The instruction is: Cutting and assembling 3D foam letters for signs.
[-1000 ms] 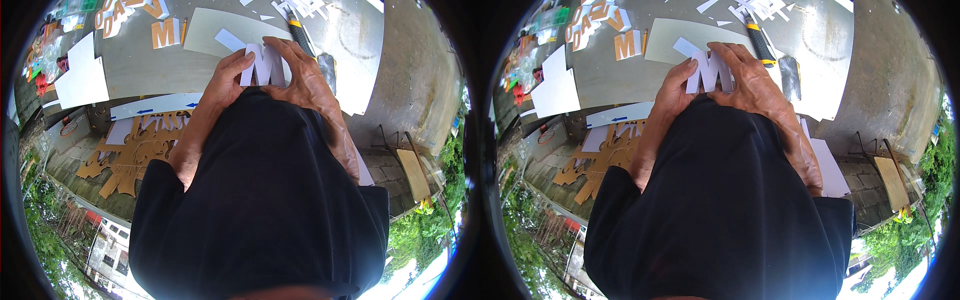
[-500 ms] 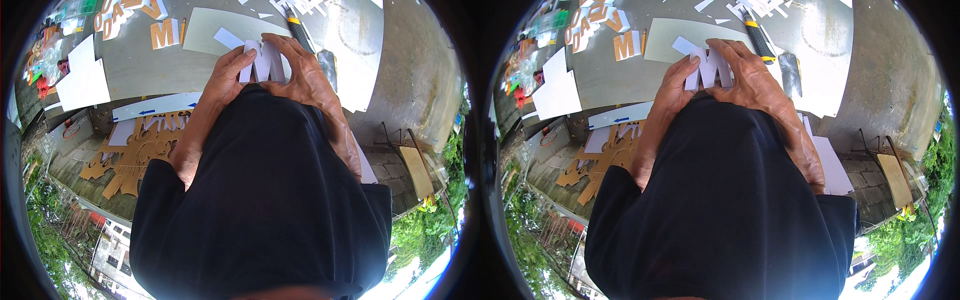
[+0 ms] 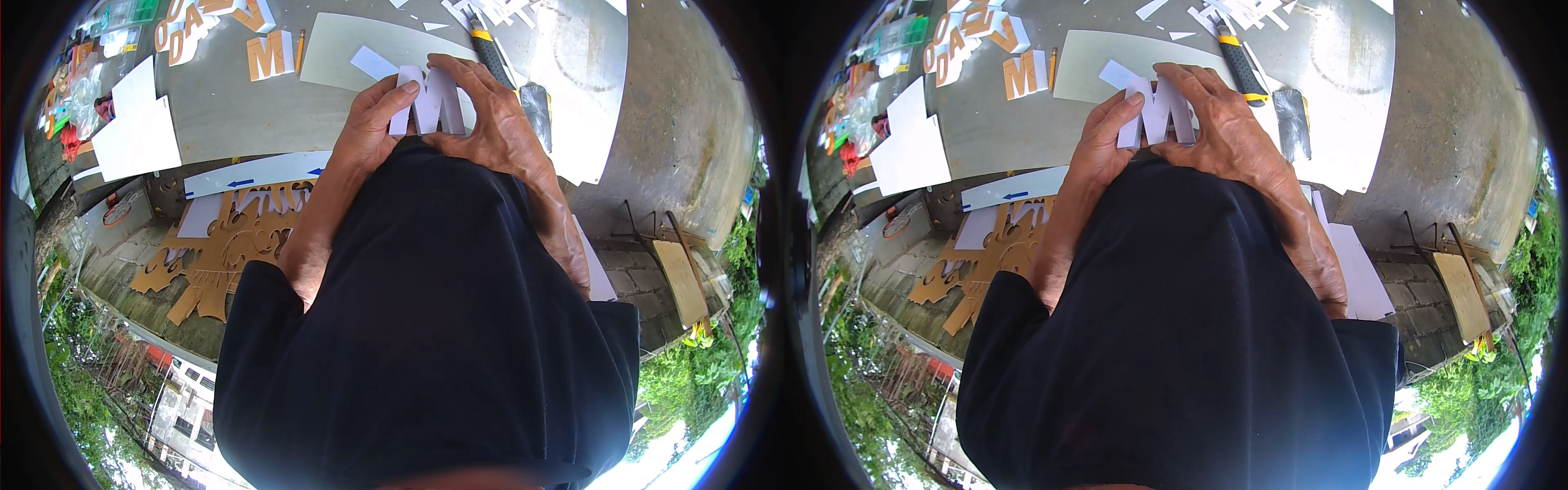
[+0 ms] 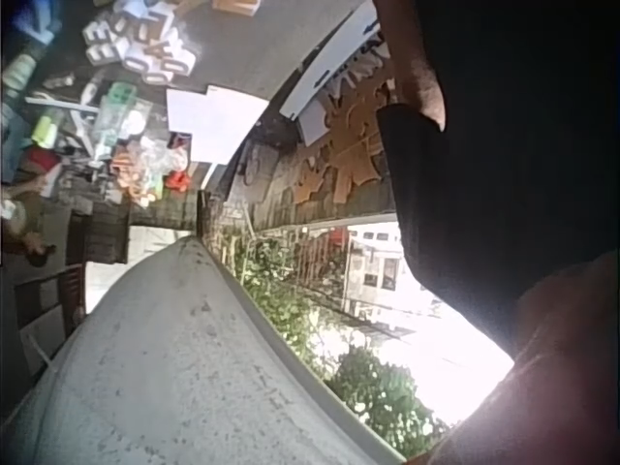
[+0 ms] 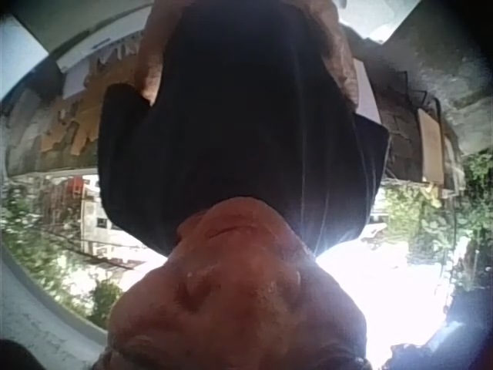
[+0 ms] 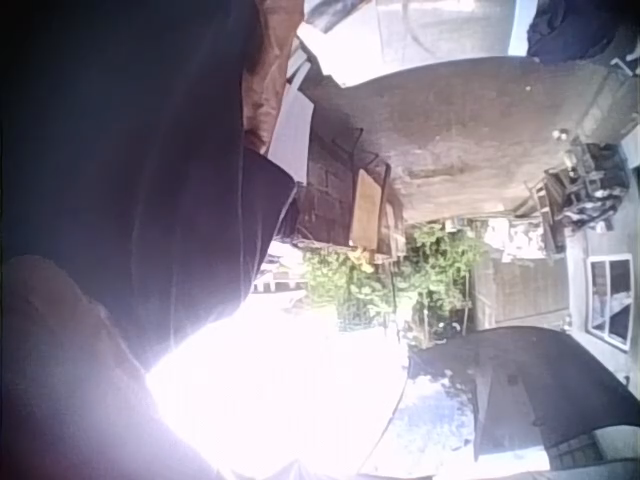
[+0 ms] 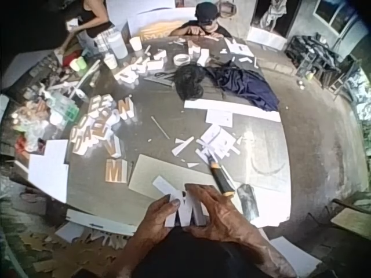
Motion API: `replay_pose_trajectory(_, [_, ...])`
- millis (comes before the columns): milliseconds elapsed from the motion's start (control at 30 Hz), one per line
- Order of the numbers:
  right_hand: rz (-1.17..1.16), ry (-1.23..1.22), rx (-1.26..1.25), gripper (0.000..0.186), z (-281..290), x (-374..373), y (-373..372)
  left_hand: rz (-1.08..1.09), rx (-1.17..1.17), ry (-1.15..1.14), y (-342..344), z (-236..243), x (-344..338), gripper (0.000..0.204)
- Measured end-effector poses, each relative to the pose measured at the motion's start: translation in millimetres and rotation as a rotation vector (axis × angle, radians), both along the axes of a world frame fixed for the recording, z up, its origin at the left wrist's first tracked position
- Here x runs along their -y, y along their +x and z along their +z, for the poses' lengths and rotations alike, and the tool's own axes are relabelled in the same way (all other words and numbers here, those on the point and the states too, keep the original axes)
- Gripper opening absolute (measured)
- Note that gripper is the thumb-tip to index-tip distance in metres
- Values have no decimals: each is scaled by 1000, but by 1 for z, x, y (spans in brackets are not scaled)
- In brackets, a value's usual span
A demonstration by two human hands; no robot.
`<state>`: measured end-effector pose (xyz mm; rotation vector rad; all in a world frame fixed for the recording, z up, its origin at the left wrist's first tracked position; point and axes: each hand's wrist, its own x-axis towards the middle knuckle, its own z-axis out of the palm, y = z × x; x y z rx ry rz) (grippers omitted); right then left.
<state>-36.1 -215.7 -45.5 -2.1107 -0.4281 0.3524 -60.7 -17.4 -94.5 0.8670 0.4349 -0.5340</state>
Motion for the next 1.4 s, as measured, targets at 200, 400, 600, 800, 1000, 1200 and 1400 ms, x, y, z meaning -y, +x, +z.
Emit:
replay_pose_trajectory(200, [73,143,-96,98,0,11,3,-14,44,-49,1,-4,-7,41])
replay_pose_trajectory(400, [107,311,-53,95,-18,22,2,20,64,-24,5,4,-10,42])
replay_pose_trajectory(600, [90,312,-48,90,-16,19,6,41,59,5,7,13,-9,43])
replay_pose_trajectory(800, [73,180,-82,88,-1,16,4,10,154,-5,5,0,-14,44])
replay_pose_trajectory(1000, [88,275,79,101,6,8,-2,29,502,226,6,26,-16,55])
replay_pose_trajectory(1200, [44,521,-40,90,17,9,-1,-9,788,425,11,58,-14,67])
replay_pose_trajectory(1400, [-1,673,-72,58,15,9,1,-82,1020,568,12,60,-13,70])
